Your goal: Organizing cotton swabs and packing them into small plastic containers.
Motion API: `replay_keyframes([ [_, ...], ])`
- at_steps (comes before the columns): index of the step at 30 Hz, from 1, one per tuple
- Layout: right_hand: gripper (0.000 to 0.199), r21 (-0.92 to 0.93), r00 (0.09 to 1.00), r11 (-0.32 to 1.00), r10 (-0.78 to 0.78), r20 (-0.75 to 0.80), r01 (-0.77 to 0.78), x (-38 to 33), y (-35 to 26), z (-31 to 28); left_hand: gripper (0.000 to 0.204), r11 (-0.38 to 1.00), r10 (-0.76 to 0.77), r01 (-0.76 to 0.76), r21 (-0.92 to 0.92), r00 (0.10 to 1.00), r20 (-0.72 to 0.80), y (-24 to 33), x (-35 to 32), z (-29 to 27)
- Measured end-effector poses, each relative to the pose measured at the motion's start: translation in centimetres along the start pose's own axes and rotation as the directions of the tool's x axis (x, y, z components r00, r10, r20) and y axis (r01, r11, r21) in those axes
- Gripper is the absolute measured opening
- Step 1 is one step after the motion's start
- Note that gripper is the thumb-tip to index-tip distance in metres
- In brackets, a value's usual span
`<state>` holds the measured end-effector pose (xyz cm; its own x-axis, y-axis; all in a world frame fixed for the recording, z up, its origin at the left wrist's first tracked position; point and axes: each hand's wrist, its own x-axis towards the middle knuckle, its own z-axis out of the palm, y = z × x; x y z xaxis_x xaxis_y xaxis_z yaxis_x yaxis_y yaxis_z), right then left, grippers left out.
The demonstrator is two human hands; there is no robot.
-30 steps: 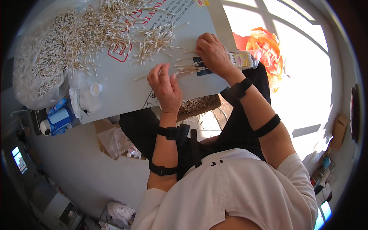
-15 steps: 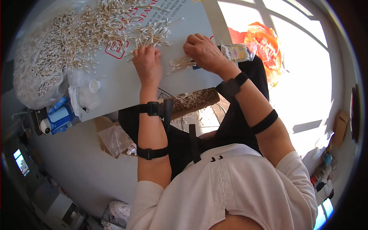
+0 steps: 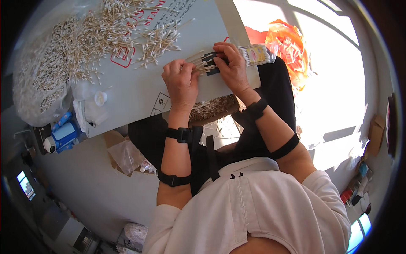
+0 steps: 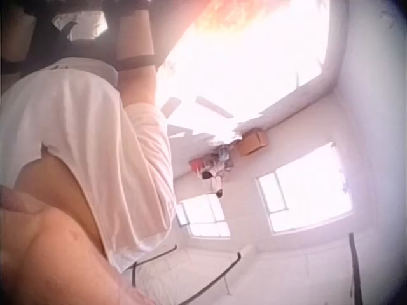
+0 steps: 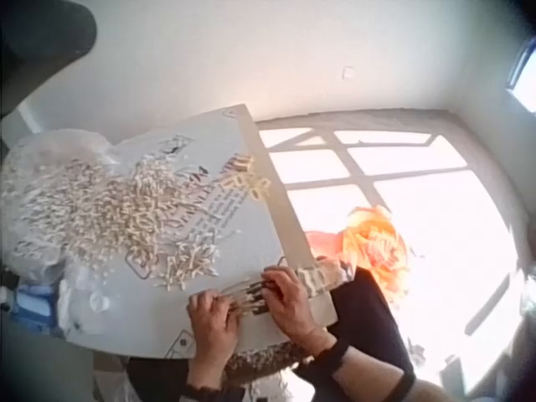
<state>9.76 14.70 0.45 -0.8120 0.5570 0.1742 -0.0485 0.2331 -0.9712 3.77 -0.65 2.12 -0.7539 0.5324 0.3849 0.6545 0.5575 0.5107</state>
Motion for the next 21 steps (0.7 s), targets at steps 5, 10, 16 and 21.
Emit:
replay_keyframes([
  [5,0.022,0.065,1.0,0.998,-0.008,-0.012,0.008,-0.2,0.2,0.1,0.021,1.0,-0.006,0.006,-0.006,1.0,0.005,-0.1,0.6,0.4],
  [10,0.02,0.13,0.999,0.991,0.015,-0.052,-0.008,-0.6,0.2,-0.4,0.02,0.998,0.07,-0.07,0.004,0.997,0.016,0.6,-0.9,-1.0],
  [16,0.023,0.142,0.999,0.99,-0.012,-0.043,0.018,-0.2,-0.3,0.5,0.027,0.998,0.036,-0.038,0.048,0.998,0.051,0.2,-2.0,-0.3],
  [21,0.026,0.126,0.995,0.99,-0.057,-0.076,0.066,0.5,-0.4,1.4,0.039,0.85,-0.337,0.197,-0.488,0.916,-0.217,-0.5,-0.6,1.9],
])
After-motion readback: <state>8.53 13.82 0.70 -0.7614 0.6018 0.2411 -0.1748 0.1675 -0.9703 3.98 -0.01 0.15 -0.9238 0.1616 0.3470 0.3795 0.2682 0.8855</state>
